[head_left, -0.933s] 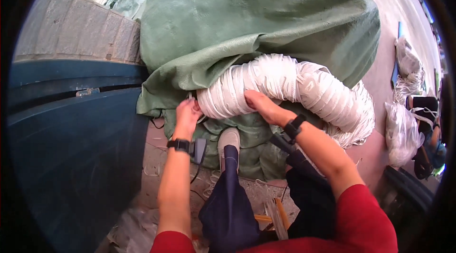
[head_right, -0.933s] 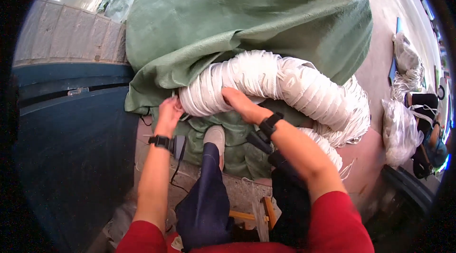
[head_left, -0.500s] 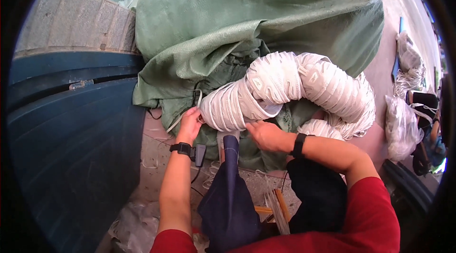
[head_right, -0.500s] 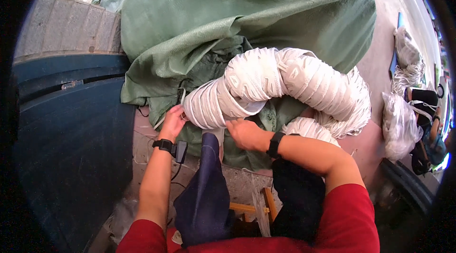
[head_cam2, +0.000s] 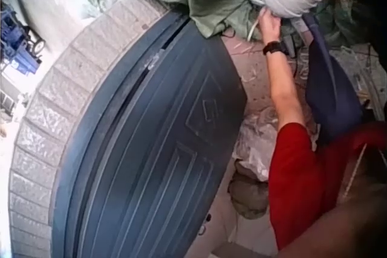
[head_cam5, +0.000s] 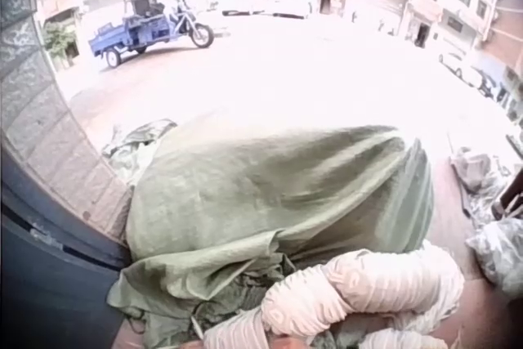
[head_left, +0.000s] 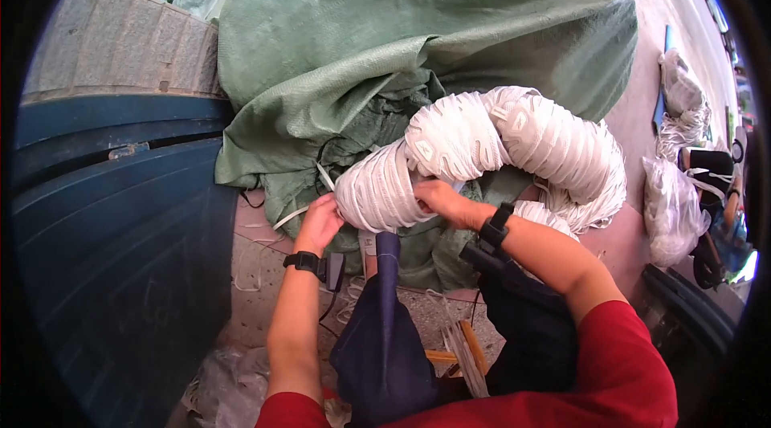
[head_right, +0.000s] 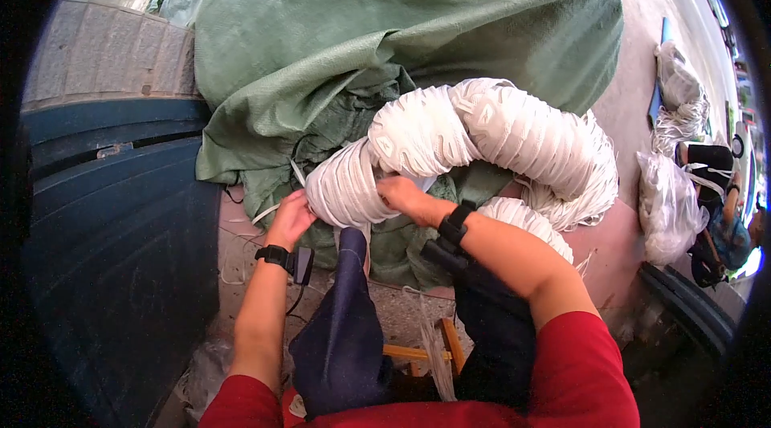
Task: Stacking and tying together white shoe components extracted from large bags.
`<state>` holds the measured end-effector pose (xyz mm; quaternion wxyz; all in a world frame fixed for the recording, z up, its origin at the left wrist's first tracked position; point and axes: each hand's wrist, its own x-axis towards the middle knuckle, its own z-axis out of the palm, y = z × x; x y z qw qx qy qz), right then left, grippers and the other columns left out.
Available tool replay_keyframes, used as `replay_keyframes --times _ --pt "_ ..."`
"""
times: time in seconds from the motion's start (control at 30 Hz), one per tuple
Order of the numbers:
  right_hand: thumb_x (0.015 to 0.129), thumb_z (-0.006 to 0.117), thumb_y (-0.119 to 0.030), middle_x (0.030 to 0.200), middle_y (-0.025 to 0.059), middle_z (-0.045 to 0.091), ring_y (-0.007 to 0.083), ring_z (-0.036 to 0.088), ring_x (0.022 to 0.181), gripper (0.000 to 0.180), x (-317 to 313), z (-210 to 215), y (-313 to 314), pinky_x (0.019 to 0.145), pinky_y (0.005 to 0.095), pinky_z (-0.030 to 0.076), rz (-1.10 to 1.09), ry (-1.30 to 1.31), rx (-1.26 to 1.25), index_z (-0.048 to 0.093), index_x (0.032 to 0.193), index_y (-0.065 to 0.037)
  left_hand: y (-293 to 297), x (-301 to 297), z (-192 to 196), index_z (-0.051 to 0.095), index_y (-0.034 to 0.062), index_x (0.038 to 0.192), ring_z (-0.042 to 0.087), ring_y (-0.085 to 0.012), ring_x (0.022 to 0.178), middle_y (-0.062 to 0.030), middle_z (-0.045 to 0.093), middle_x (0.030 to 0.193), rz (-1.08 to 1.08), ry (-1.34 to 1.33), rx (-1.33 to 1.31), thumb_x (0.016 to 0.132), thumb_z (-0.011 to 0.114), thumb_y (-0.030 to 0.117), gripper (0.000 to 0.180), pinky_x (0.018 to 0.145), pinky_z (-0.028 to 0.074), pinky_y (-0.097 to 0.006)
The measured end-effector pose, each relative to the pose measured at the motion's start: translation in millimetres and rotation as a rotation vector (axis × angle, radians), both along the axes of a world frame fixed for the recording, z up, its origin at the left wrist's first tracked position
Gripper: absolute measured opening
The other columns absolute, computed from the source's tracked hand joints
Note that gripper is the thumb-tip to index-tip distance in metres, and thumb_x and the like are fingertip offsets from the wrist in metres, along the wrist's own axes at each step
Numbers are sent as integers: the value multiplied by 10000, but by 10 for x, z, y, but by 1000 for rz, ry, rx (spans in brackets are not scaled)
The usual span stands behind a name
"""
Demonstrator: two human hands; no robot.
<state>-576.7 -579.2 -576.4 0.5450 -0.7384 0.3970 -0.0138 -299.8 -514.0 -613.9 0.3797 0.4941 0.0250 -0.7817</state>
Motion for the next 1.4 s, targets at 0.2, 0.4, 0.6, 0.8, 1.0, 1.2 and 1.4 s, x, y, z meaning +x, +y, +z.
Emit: replay_keyframes --times 0.2,0.4,0.6,0.8,1.0,1.2,1.4 --pt "864 377 -131 1069 120 561 218 553 943 314 193 316 -441 837 339 430 -555 -241 1132 498 1111 20 -27 -205 400 485 -7 1080 541 -184 965 -98 552 1051 -9 57 -15 859 426 63 239 843 439 -317" --pt "860 475 -142 1071 99 564 176 559 925 291 136 60 -310 832 322 445 -570 -596 1428 500 1103 16 -49 -207 547 482 -33 1079 522 -188 1000 -111 536 1086 34 77 -26 855 442 46 241 890 410 -318" --pt "853 505 -191 1076 111 570 173 582 900 346 -205 -489 -134 839 346 443 -590 -558 1583 491 1123 25 -193 -326 790 547 -26 998 554 -130 875 -69 591 976 -288 37 -162 843 460 37 189 777 429 -253" --pt "862 491 -158 1094 105 559 173 571 907 334 -64 -410 -75 845 352 434 -589 -396 1615 477 1139 28 -95 -291 620 588 -5 954 576 -121 745 -54 609 907 -559 -359 -31 801 519 30 171 661 454 -242" --pt "856 496 -107 1103 90 553 178 573 895 323 -189 -531 38 832 352 442 -427 -699 1567 468 1154 14 -185 -459 720 574 -3 1008 585 -156 837 -81 602 967 -338 -63 -20 789 550 29 222 735 473 -286" --pt "850 507 -105 1092 106 556 170 579 873 319 -103 -266 -11 782 342 470 -635 -576 1733 477 1147 8 -183 -619 692 525 11 1097 569 -172 910 -92 575 1049 -196 -37 26 791 558 33 308 778 465 -302" --pt "866 491 -178 1075 93 564 161 571 877 338 14 -23 -132 784 347 462 -650 -327 1572 467 1144 13 -117 -613 515 485 21 1153 533 -163 977 -80 535 1130 -257 -101 30 766 602 55 406 807 446 -300"
